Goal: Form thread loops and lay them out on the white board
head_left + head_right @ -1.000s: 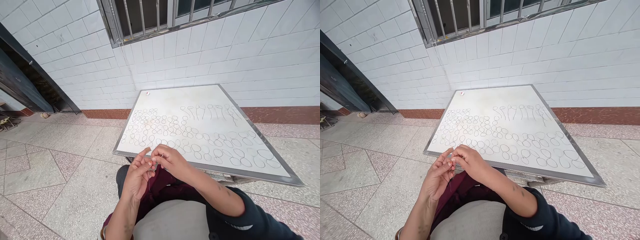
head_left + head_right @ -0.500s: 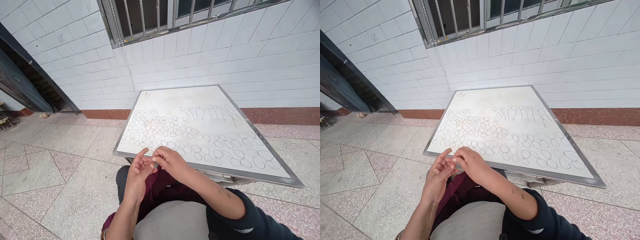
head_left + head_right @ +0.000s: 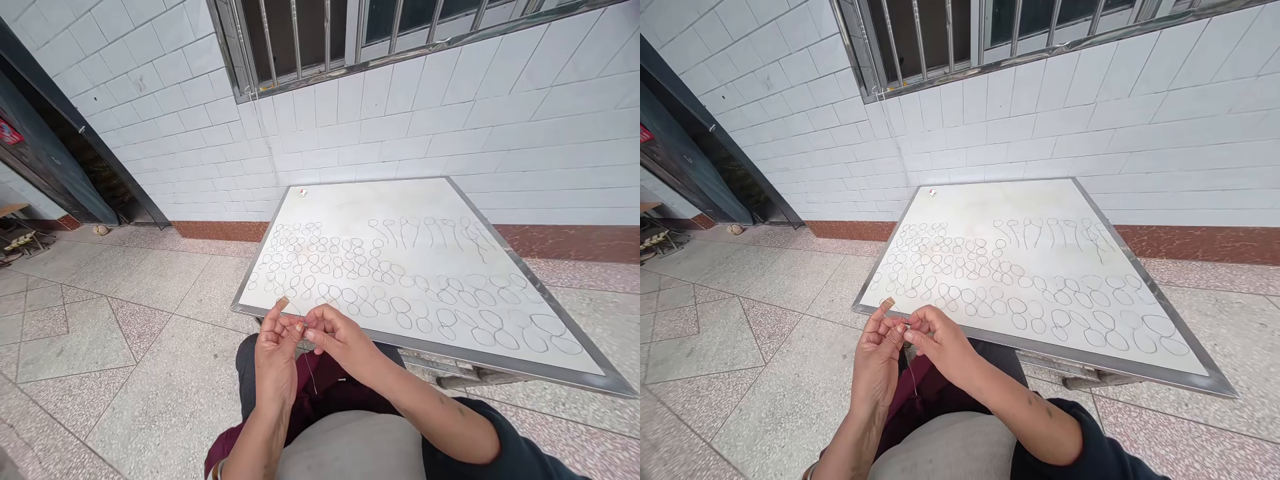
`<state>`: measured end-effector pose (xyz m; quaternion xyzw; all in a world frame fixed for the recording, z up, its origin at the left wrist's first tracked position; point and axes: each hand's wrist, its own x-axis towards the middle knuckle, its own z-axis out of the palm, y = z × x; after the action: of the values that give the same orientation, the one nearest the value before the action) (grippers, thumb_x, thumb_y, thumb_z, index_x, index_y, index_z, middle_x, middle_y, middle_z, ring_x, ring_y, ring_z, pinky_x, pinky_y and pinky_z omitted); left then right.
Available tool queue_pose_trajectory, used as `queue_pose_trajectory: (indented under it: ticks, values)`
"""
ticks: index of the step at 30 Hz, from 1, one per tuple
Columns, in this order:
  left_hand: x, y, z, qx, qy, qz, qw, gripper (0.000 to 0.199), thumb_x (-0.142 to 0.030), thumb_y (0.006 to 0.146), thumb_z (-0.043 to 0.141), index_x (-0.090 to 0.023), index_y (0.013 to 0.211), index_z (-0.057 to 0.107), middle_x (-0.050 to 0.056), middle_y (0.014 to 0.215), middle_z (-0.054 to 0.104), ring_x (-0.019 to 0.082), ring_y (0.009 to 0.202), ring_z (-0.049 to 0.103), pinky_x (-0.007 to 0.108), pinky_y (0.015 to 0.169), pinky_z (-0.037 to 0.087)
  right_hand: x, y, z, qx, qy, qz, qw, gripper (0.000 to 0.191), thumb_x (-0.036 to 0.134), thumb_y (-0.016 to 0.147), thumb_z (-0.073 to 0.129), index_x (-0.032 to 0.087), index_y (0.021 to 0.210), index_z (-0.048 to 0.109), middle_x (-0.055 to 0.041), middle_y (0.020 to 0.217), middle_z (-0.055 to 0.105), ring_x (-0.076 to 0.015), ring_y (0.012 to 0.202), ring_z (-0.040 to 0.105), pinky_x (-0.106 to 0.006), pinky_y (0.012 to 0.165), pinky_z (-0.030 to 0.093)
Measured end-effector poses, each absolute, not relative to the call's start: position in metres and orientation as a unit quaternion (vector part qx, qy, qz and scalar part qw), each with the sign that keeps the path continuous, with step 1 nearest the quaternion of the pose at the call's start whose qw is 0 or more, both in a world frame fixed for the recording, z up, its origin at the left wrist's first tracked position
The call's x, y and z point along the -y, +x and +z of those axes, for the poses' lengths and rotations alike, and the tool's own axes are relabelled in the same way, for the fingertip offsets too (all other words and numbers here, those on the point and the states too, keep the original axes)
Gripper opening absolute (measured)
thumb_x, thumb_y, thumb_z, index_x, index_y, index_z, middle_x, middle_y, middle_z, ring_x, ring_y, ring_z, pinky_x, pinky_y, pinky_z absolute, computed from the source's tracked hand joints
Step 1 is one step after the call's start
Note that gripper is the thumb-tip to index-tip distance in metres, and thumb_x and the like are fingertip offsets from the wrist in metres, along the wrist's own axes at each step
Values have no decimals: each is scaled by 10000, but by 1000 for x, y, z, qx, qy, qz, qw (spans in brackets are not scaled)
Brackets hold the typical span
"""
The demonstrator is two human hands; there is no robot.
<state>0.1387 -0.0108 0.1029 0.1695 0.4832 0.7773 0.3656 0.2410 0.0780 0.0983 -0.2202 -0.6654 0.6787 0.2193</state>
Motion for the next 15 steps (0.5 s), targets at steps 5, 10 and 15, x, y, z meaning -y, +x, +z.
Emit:
queue_pose_trajectory:
  ticks: [5,10,15]
  values:
    - [10,140,101,-488,158,786,346,496,-186,765,738,-251,1229,574,-28,826,624,102,785,603,251,791,494,-65,228,84,644,-208,701,227,255,234,769,672,234,907,457,36,774,592,-131,722,579,-295,690,488]
    - [10,136,100,-496,152,785,340,471,-185,747,754,-239,1187,594,-38,803,602,75,700,572,196,678,467,-61,222,76,627,-169,717,255,182,301,850,593,237,961,464,42,763,570,-112,643,574,-283,634,517]
    - [13,123,100,-514,166,777,324,414,-221,751,751,-213,1150,640,-16,817,613,104,820,593,233,802,461,-62,227,72,641,-163,709,244,180,378,926,482,226,1021,496,20,823,574,-97,598,590,-280,597,541]
